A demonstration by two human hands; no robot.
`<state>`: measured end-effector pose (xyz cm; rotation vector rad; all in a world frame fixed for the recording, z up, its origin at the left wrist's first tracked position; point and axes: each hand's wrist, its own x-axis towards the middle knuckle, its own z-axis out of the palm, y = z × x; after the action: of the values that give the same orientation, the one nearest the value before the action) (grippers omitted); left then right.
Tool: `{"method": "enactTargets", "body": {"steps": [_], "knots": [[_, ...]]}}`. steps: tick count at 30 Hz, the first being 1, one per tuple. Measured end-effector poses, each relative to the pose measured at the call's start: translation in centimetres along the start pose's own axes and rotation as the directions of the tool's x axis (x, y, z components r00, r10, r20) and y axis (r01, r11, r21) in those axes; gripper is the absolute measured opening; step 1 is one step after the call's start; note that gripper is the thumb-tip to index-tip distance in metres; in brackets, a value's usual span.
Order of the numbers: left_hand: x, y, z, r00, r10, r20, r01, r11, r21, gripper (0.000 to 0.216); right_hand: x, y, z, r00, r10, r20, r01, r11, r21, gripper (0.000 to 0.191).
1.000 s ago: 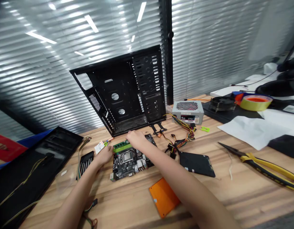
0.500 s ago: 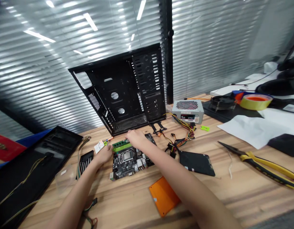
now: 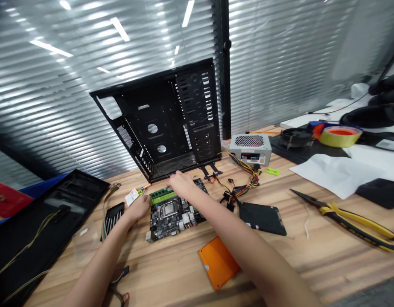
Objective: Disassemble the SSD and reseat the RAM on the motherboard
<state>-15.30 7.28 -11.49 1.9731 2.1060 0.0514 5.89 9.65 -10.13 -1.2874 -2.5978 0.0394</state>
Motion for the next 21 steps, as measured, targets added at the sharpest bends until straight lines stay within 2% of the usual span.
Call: {"method": "enactTargets", "body": {"steps": [9,16,21], "knots": [[0.3,-0.4,0.4,1.0,-0.025,0.002,0.025,1.0,0.007,0.03,0.1,1.7,-0.4,0.995,-0.087,0.057,0.075,0.979,0.187,0.041],[0.5,-0.7,0.7,1.0,-0.007,-0.027,0.007,1.0,0.017,0.026,0.4,2.7,-0.1,0.999,-0.045,0.0,0.043,0.948,0.316,0.034],[0.5,-0.6,0.5,1.0,0.012,-0.013,-0.012,1.0,0.013,0.024,0.3,3.4,-0.3,0.999,-0.044,0.002,0.04,0.928,0.369,0.03]]}}
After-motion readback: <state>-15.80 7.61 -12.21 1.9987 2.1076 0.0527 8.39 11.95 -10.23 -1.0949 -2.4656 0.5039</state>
